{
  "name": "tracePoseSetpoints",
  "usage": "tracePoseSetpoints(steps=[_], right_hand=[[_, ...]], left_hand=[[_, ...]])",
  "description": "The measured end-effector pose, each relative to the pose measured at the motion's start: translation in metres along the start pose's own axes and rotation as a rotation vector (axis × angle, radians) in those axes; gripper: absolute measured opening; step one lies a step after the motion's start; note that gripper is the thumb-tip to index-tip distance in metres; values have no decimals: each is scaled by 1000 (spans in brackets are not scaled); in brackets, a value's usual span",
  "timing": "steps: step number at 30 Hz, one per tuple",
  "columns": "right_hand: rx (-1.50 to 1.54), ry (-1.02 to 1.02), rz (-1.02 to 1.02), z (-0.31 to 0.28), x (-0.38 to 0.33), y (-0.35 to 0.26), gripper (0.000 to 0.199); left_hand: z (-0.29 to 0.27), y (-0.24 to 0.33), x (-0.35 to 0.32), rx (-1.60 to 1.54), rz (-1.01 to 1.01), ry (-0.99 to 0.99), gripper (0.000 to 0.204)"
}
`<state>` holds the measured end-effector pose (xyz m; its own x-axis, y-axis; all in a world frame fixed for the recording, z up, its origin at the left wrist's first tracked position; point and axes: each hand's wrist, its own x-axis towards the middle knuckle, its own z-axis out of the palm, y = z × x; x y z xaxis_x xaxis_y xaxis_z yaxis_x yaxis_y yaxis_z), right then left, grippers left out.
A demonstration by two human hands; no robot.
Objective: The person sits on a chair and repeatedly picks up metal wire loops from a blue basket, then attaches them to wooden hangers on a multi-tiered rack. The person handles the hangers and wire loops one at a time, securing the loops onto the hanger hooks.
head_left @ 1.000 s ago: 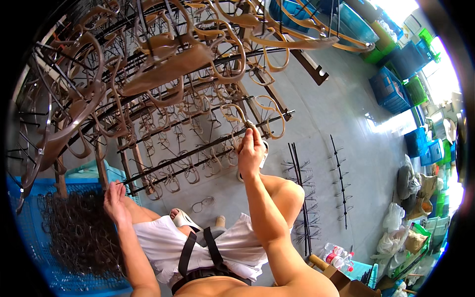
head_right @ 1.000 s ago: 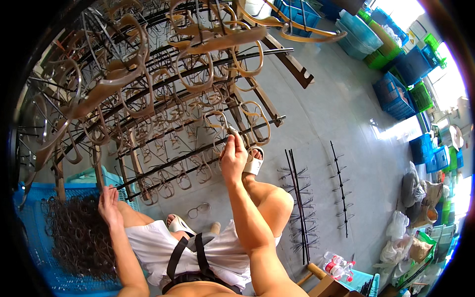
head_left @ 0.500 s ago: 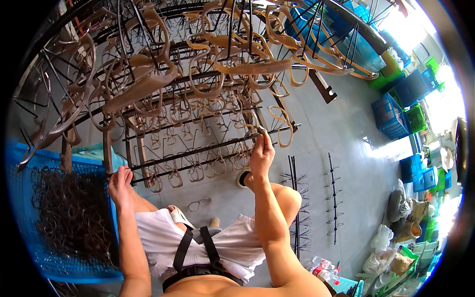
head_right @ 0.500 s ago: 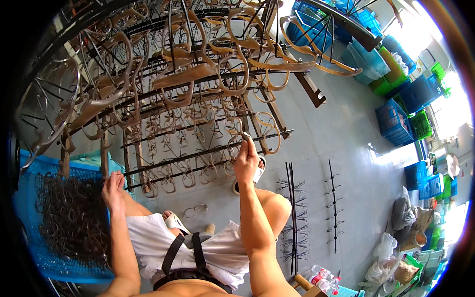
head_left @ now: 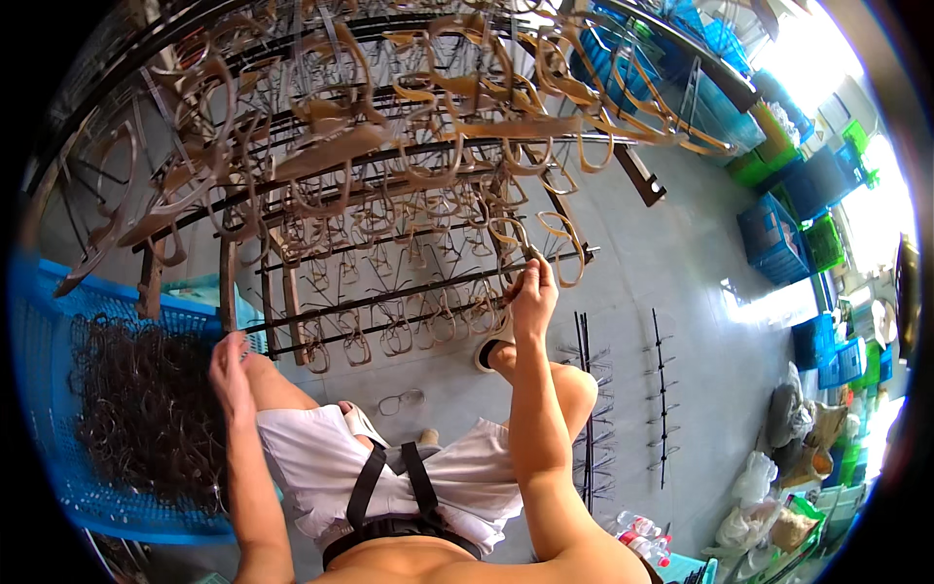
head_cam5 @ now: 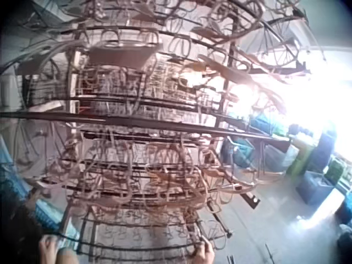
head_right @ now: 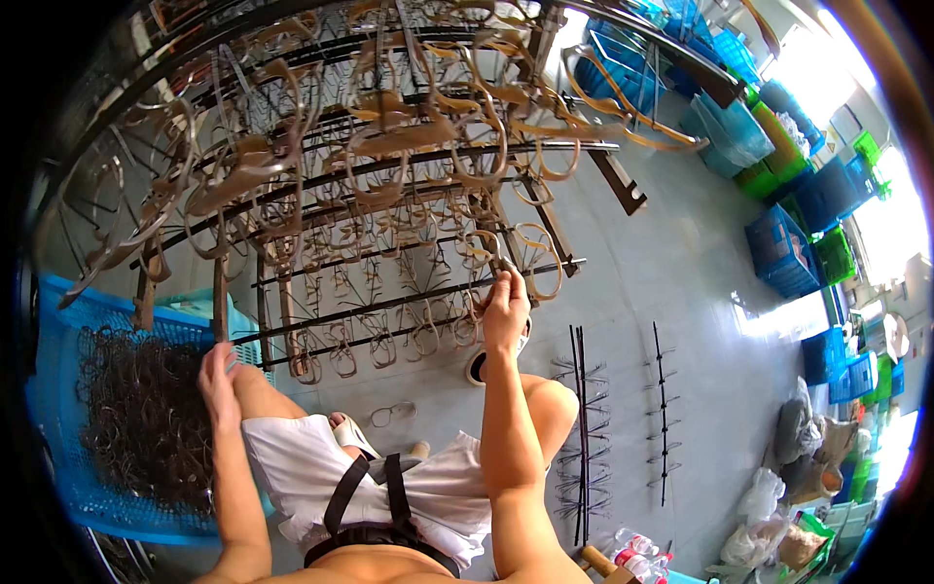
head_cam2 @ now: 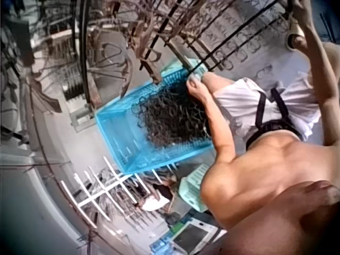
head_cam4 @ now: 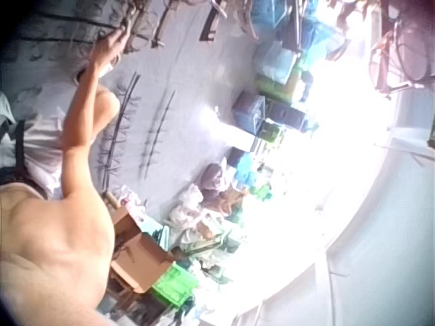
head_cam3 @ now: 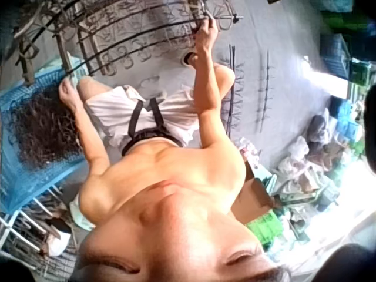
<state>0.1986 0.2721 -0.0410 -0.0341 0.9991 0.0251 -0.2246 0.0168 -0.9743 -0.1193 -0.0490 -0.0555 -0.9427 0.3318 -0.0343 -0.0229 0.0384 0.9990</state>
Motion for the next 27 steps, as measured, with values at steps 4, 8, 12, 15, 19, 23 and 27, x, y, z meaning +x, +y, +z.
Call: tracePoseSetpoints(steps=[4, 8, 12, 15, 19, 23, 27], right_hand=[[-153, 1, -5, 4, -7, 4, 20], [-892, 231, -393, -1, -50, -10, 33], [-676, -108, -612, 59, -136, -12, 31], [-596, -584, -633, 104, -192, 2, 28], [-329, -1174, -138, 159, -277, 19, 29], [-107, -1284, 30, 220, -337, 45, 38], [59, -1349, 611, 277, -373, 106, 51]], left_hand=[[-106, -25, -5, 1270, 357, 398, 33], [-112, -23, -16, 1501, -25, 172, 46], [-138, -70, -9, 1391, 129, 260, 25], [-163, -56, -4, 1238, 41, 309, 32], [-188, -5, -9, 751, 100, 530, 23], [-186, 24, -19, 152, 104, 481, 28], [-161, 17, -41, 18, 136, 379, 27]])
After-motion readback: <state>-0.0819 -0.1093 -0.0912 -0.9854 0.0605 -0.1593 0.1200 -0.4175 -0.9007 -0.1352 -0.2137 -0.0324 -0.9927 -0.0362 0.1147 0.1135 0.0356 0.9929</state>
